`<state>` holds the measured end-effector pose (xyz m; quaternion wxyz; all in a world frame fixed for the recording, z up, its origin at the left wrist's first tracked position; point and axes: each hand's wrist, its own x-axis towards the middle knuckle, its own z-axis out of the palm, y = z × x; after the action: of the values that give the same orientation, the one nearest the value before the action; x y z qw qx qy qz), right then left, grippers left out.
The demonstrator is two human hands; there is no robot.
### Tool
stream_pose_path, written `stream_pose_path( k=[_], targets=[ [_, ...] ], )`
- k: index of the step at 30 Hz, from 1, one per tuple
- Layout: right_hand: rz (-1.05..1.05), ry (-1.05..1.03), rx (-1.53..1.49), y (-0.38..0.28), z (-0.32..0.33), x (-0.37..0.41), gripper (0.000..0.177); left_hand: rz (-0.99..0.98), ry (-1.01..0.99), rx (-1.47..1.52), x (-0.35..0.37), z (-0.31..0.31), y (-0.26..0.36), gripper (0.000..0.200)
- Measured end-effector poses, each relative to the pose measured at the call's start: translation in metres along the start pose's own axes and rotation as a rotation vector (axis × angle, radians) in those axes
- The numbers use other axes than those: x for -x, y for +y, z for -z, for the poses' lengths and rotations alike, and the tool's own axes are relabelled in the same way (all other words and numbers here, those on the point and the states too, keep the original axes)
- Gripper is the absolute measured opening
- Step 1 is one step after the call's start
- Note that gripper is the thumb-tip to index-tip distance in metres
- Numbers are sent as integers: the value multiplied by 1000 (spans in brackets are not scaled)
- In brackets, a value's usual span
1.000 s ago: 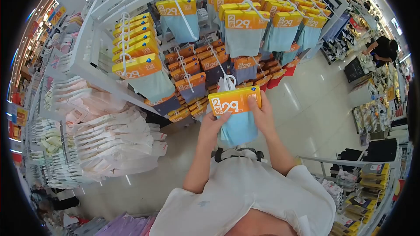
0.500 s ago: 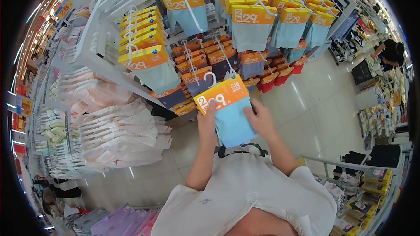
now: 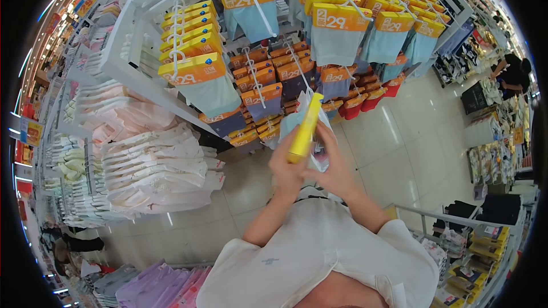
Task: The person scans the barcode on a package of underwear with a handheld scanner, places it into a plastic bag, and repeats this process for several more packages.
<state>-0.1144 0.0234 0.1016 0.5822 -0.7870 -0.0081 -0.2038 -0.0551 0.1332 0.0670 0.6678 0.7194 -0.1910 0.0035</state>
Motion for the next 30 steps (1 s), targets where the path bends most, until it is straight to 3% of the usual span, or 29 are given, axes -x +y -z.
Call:
stream_pose_path(
  k=[1,3,4,5,6,7,11,14,17,22,25,30],
  targets=[
    [-77,150,-212,2,-17,7,72,-92,-74,-183,4,-4,3,65],
    [-305,215,-286,12,-9,5,63,-283,-217,-543,8,-9,18,79],
    [-416,244,-322,18,-3,3,58,-274,-264,-545,10,-8,25,84],
    [-407,334,-276,23,0,3,41,-263,-313,-549,13,-6,31,89],
    [-417,390,-322,25,2,3,38,-249,-365,-553,18,-4,34,94],
    [-425,450,-367,27,6,2,35,-236,-359,-518,21,-2,34,91],
    [-438,548,-455,40,20,2,32,-161,50,-545,6,8,33,82],
    [-468,481,-502,29,20,0,34,144,-84,36,-14,21,-1,71],
    [-515,362,-467,25,20,0,34,611,-271,321,-17,27,-5,51],
    [-510,265,-213,39,29,6,35,669,-72,620,-14,18,3,33],
    [-702,9,-196,20,34,7,33,671,18,756,-18,15,5,32],
    [-553,187,-193,21,22,13,30,637,29,799,-20,14,5,35]
  ],
)
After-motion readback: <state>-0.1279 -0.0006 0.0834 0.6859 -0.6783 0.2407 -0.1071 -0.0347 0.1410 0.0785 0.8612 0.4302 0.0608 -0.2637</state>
